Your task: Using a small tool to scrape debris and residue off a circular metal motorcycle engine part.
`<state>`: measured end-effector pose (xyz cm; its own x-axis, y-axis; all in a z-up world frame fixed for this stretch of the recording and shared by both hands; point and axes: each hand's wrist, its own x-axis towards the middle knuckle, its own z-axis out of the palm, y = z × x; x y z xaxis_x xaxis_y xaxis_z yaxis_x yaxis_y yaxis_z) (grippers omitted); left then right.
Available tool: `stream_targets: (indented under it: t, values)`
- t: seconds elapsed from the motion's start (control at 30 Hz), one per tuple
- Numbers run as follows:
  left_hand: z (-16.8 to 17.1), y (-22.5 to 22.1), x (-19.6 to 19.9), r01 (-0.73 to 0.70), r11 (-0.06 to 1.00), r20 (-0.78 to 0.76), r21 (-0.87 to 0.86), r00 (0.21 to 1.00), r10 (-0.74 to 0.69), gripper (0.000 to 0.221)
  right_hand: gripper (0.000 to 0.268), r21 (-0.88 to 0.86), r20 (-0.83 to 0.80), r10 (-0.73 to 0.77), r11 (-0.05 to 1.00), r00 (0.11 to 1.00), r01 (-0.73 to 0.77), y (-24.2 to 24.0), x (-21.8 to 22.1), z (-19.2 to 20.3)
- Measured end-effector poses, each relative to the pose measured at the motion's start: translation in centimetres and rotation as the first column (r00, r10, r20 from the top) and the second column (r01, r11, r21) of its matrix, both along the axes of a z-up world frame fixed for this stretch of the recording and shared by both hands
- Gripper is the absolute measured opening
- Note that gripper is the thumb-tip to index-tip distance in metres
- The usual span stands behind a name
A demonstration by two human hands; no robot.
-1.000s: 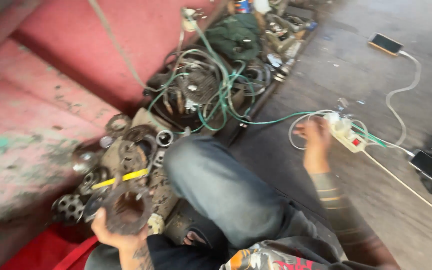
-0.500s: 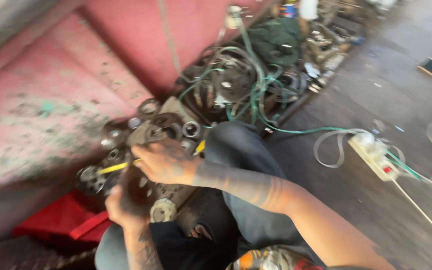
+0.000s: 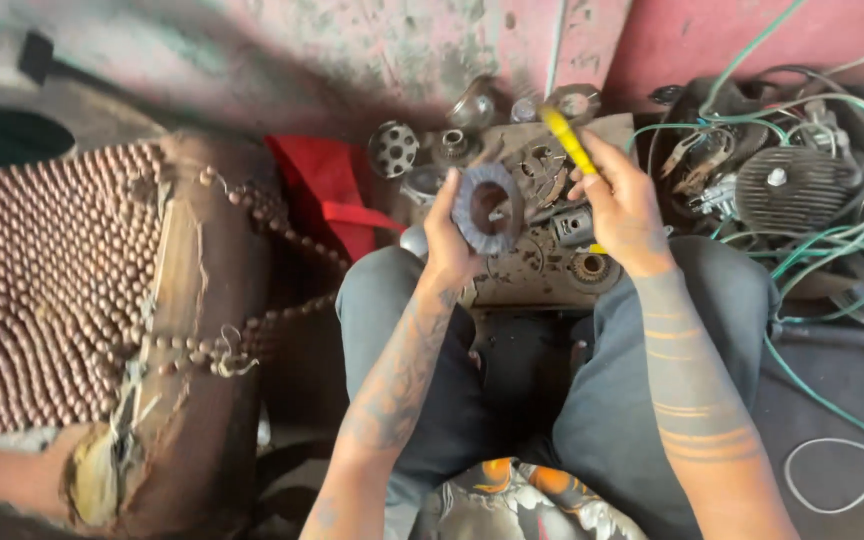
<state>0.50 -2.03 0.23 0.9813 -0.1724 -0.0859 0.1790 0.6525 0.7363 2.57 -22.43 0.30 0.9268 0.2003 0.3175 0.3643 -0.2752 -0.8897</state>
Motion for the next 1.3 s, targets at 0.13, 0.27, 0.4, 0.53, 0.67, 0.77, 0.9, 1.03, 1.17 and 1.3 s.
stream_targets:
  t: [0.13,0.27,0.4,0.53,0.67,0.77,0.9,1.03,1.17,1.3]
  values:
    - [1.6,-0.1,-0.4,-0.059,0.951,0.058,-0.303,0.995,0.08,0.085,0.047,0.339,-0.073,0.144,0.934,0.987,-0.112,-0.1,-0.4,-2.6]
    - [-3.1,0.3,1.8,-0.012,0.895,0.157,-0.447,0.983,0.091,0.084,0.027,0.385,-0.191,0.156,0.92,0.969,-0.072,0.6,-2.4,-1.7]
    - [-1.6,0.0,1.5,-0.053,0.873,0.189,-0.484,0.968,0.164,0.072,0.029,0.171,-0.111,0.015,0.985,0.994,0.004,0.8,-3.1,-0.8]
    - [-3.1,-0.6,2.6,-0.173,0.85,0.036,-0.498,0.975,0.22,0.055,0.022,0.135,-0.009,-0.018,0.991,1.0,0.019,2.0,-3.9,0.1]
    - [-4.3,-1.3,2.4,-0.276,0.867,-0.189,-0.414,0.958,0.215,0.052,0.032,-0.047,0.256,-0.054,0.997,0.965,0.069,3.3,-4.8,3.0]
    - [-4.9,-1.8,2.1,-0.176,0.906,-0.183,-0.384,0.977,0.112,0.069,0.039,-0.102,0.315,-0.096,0.986,0.944,0.134,4.0,-5.3,3.1]
    - [-2.7,-0.7,1.7,-0.108,0.953,-0.072,-0.282,0.993,0.091,0.064,0.041,-0.096,0.292,-0.031,0.993,0.956,0.062,4.5,-5.2,1.0]
    - [-2.4,-0.3,1.8,-0.128,0.952,-0.091,-0.277,0.99,0.107,0.062,0.041,-0.052,0.225,-0.037,0.997,0.974,0.05,4.1,-4.6,0.7]
    - [-11.4,-0.2,3.3,-0.124,0.957,-0.155,-0.261,0.984,0.085,0.069,0.038,-0.058,0.221,0.02,0.998,0.975,-0.008,5.8,-5.7,0.9]
    - [-0.6,-0.1,0.2,-0.129,0.96,-0.128,-0.25,0.987,0.099,0.067,0.04,-0.068,0.254,-0.07,0.994,0.965,0.09,4.9,-4.7,1.4]
